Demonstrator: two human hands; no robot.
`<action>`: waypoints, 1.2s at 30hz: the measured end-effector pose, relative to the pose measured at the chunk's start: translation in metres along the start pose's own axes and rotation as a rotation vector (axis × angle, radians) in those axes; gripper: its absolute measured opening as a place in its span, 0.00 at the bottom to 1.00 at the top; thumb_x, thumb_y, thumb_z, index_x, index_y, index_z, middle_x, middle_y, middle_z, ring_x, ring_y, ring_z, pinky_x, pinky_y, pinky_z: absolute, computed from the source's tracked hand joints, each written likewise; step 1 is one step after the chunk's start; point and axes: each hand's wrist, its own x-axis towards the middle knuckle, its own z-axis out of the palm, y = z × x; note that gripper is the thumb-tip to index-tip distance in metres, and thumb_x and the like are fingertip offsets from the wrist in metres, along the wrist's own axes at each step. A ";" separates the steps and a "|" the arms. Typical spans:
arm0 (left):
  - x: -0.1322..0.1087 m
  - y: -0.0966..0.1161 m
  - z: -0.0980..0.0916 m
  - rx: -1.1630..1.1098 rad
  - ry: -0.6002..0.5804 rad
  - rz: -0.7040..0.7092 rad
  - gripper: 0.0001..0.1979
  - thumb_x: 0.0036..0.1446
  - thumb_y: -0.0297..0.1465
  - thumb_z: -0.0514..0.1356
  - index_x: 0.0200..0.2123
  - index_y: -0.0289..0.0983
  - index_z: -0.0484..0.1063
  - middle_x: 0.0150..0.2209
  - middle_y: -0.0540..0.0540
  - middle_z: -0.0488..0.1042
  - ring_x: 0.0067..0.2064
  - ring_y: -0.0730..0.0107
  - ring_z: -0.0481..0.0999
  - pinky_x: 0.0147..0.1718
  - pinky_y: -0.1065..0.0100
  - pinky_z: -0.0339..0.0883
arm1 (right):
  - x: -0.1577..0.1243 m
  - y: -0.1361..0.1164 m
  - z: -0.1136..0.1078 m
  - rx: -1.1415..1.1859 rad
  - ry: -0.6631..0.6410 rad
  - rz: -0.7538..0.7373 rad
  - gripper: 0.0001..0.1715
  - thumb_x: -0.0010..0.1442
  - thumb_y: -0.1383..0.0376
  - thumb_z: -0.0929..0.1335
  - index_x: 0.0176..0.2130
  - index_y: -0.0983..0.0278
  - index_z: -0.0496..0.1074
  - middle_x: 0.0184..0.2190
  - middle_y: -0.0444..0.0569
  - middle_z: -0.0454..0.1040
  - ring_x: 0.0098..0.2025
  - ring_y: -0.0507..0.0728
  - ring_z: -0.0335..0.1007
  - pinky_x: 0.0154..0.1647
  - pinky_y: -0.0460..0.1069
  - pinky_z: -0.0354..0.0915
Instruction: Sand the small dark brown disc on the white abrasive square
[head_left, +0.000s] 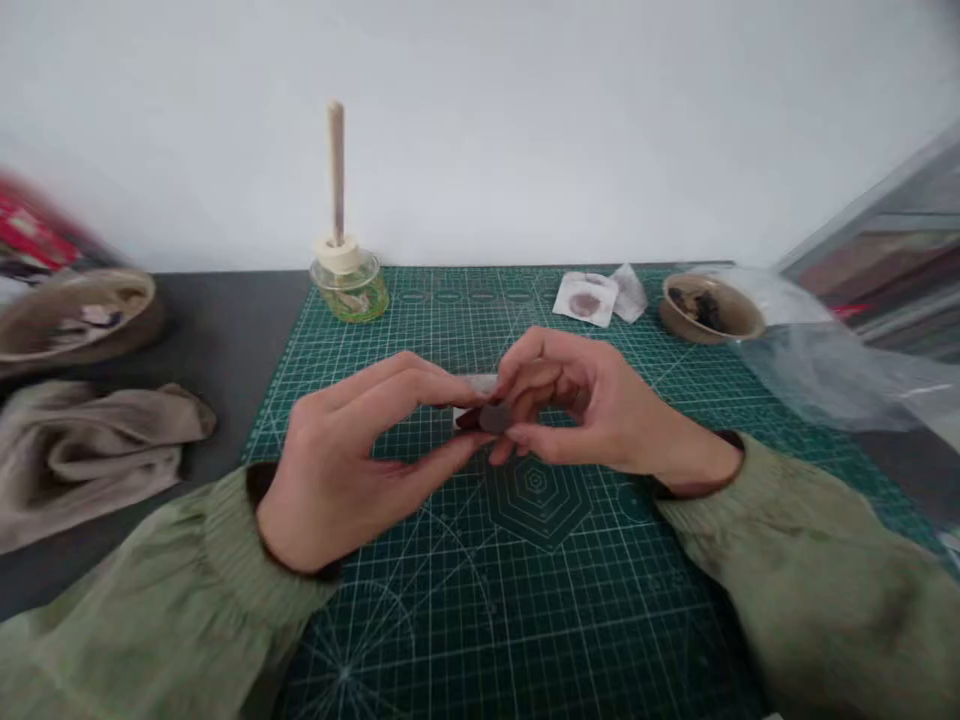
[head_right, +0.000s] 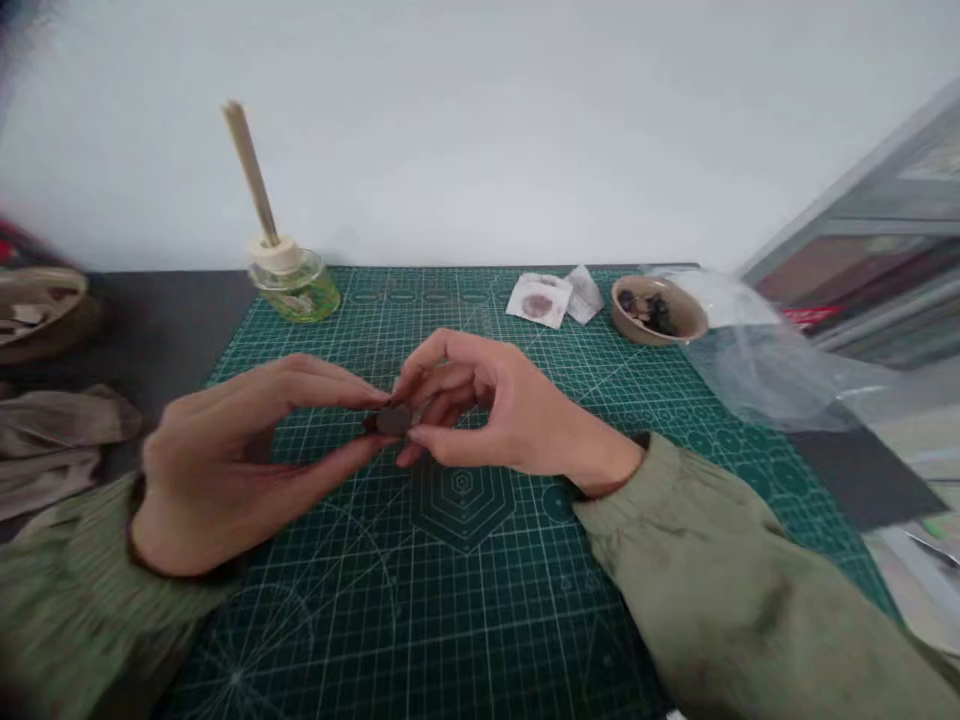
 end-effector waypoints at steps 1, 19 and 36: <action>0.000 0.000 0.000 -0.001 0.011 -0.003 0.08 0.83 0.29 0.76 0.58 0.44 0.84 0.52 0.48 0.92 0.50 0.65 0.95 0.52 0.64 0.90 | 0.000 0.000 -0.001 -0.001 0.000 -0.003 0.32 0.65 0.88 0.83 0.58 0.61 0.81 0.48 0.43 0.97 0.47 0.52 1.00 0.50 0.41 0.88; 0.001 0.002 -0.004 -0.002 0.023 0.015 0.08 0.82 0.30 0.78 0.58 0.45 0.86 0.52 0.49 0.94 0.48 0.64 0.96 0.50 0.64 0.93 | -0.001 -0.004 -0.002 0.031 -0.005 -0.020 0.29 0.65 0.87 0.85 0.56 0.63 0.85 0.48 0.47 0.98 0.46 0.55 1.00 0.49 0.44 0.90; 0.001 0.002 -0.003 -0.010 0.023 0.009 0.09 0.83 0.30 0.77 0.59 0.47 0.85 0.52 0.48 0.94 0.48 0.62 0.96 0.49 0.61 0.94 | 0.000 -0.006 0.000 0.062 0.005 0.008 0.28 0.65 0.87 0.85 0.56 0.64 0.86 0.48 0.45 0.97 0.46 0.54 1.00 0.50 0.44 0.91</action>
